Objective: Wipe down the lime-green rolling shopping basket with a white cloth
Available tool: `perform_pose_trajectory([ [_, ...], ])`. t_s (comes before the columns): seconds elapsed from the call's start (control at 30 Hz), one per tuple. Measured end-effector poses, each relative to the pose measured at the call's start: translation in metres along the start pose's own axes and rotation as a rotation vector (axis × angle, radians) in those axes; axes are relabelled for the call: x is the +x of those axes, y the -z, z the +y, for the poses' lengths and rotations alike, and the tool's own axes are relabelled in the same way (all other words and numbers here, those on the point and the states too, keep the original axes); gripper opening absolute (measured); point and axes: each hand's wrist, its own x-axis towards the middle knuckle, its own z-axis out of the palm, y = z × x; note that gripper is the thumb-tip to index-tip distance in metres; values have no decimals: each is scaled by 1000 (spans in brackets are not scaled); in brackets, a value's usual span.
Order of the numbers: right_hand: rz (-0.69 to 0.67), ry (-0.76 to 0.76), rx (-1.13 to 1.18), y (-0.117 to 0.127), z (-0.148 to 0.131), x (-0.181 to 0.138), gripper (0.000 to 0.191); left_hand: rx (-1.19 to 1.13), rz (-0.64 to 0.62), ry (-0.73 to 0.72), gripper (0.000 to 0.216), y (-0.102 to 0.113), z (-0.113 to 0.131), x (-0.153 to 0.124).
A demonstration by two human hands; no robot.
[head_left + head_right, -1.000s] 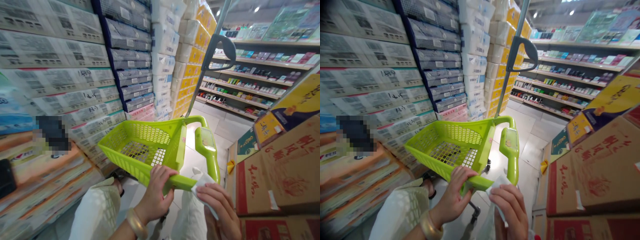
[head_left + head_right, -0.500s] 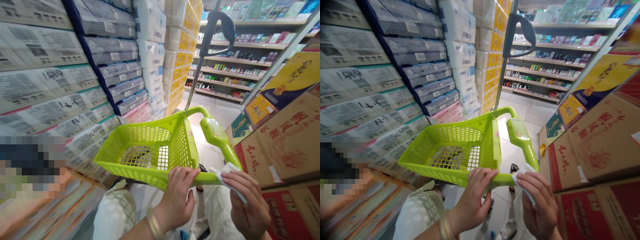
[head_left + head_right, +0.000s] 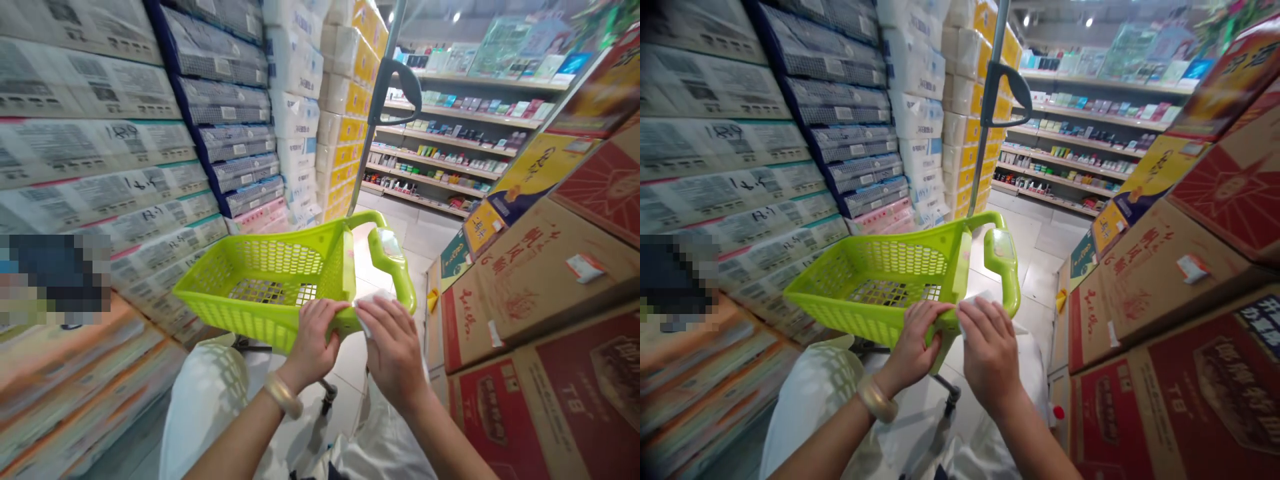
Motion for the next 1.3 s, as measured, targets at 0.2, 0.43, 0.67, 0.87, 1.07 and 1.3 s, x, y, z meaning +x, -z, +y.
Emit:
perform_pose_trajectory([
  [0.2,118,-104,28,15,11,-7,35,24,16,32,38,6,5,-1],
  [0.43,112,-10,138,23,8,-22,39,14,57,20,36,2,4,-4],
  [0.67,145,-100,201,33,9,-28,35,10,37,25,33,7,14,-3],
  [0.87,134,-53,265,36,11,-28,34,-7,18,20,32,5,11,1],
  [1.07,119,-85,272,41,13,-32,31,-11,18,30,30,3,13,0],
  [1.3,214,-189,284,47,19,-33,29,-62,2,31,31,0,18,-1],
])
